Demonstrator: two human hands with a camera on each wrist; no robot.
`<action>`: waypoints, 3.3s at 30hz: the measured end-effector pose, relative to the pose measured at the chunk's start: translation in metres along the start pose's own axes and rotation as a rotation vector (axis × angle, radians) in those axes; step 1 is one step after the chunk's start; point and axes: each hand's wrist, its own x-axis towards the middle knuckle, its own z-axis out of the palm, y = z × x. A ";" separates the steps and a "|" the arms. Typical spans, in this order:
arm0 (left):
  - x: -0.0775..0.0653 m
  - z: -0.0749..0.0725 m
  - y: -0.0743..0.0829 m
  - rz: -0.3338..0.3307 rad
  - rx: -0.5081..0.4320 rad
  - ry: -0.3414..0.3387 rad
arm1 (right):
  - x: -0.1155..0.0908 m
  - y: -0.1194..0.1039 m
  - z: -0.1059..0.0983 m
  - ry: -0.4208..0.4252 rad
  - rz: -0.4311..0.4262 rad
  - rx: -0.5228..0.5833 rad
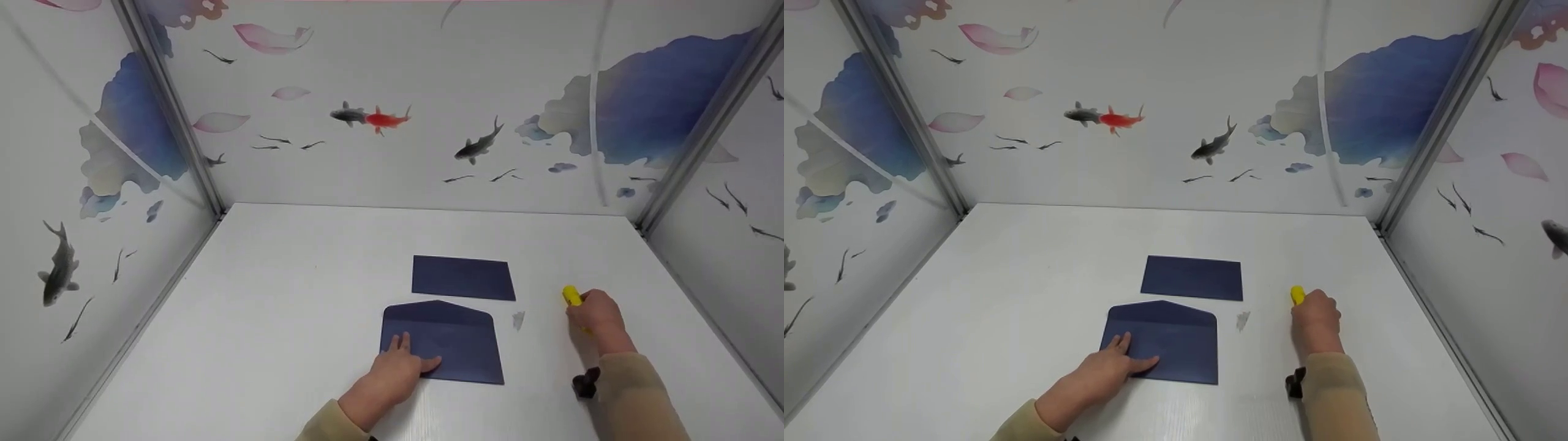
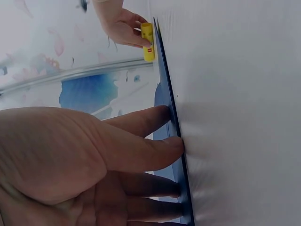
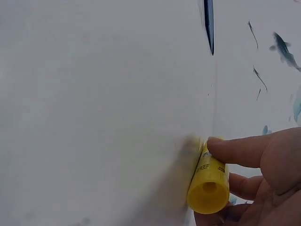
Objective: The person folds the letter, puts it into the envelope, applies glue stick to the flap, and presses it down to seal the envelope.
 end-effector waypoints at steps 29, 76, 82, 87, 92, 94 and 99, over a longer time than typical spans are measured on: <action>0.001 0.003 -0.003 0.001 0.174 0.094 | -0.063 -0.067 0.032 0.078 -0.294 0.175; 0.013 0.006 0.005 0.163 -1.192 0.206 | -0.137 -0.123 0.122 -0.116 -0.549 0.714; 0.013 0.000 0.000 0.166 -1.153 0.264 | -0.136 -0.123 0.120 -0.118 -0.604 0.618; 0.012 -0.006 -0.005 0.253 -1.085 0.491 | -0.135 -0.122 0.120 -0.103 -0.702 0.420; 0.011 -0.008 -0.010 0.281 -0.996 0.515 | -0.136 -0.120 0.122 -0.117 -0.767 0.288; 0.011 -0.008 -0.011 0.281 -0.990 0.501 | -0.136 -0.119 0.122 -0.127 -0.774 0.270; 0.008 -0.010 -0.012 0.302 -0.998 0.501 | -0.136 -0.118 0.121 -0.165 -0.775 0.249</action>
